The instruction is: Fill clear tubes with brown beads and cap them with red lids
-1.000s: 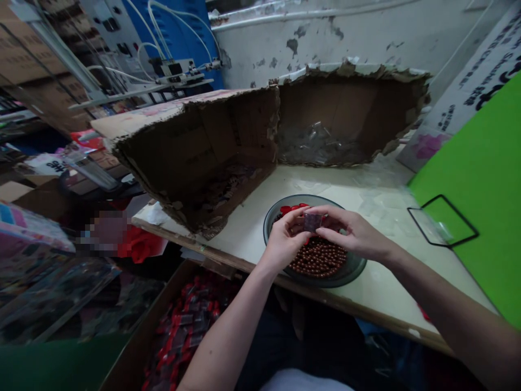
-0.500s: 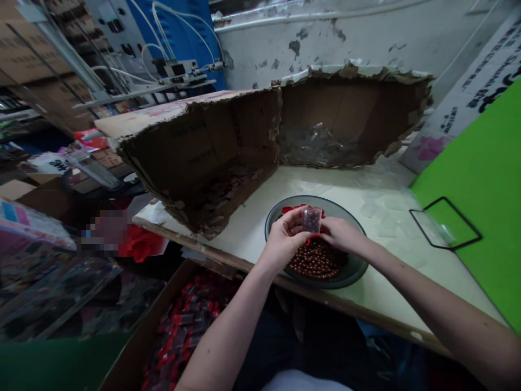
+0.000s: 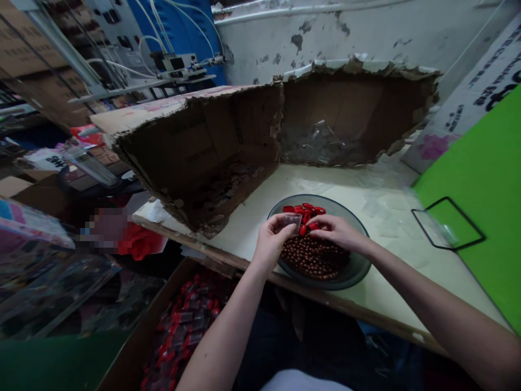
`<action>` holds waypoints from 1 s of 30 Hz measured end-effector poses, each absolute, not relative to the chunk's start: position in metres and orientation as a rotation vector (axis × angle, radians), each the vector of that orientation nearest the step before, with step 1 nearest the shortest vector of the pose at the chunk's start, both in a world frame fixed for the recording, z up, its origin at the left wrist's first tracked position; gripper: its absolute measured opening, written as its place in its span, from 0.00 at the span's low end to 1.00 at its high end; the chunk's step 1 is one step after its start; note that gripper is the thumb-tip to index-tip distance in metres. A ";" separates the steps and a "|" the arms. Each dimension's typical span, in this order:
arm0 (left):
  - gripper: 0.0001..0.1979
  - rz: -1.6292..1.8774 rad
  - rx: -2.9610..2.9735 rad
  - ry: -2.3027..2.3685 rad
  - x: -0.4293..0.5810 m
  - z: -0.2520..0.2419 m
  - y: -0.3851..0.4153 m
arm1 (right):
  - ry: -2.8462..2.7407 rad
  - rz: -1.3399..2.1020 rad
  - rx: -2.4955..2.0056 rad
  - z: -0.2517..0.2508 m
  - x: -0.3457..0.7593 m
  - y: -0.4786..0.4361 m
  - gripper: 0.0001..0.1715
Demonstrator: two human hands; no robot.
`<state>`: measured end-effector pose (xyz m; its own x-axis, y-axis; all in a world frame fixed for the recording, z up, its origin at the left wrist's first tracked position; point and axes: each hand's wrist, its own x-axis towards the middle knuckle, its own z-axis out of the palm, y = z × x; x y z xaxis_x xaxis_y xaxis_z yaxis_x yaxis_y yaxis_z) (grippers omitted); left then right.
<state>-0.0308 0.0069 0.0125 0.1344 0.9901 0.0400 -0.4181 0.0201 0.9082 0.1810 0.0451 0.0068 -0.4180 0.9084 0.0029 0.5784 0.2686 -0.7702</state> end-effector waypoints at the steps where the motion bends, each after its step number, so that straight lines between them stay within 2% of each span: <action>1: 0.14 1.273 0.986 0.798 -0.030 0.011 0.007 | -1.921 1.125 -1.312 0.013 0.183 0.040 0.17; 5: 0.14 1.176 1.018 0.770 -0.020 0.009 0.002 | -1.379 1.424 -1.189 0.033 0.188 0.019 0.20; 9: 0.18 1.114 0.848 0.663 -0.008 0.016 -0.003 | -1.238 1.497 -1.131 0.046 0.187 0.009 0.19; 15: 0.18 1.075 0.610 0.530 -0.005 0.027 -0.004 | -1.126 1.381 -1.119 0.056 0.184 0.010 0.16; 21: 0.24 1.054 0.597 0.580 -0.004 0.028 -0.003 | -1.150 1.039 -1.114 0.062 0.181 0.011 0.17; 30: 0.15 1.094 0.886 0.741 0.003 0.027 -0.006 | -1.050 1.127 -1.061 0.052 0.166 0.003 0.15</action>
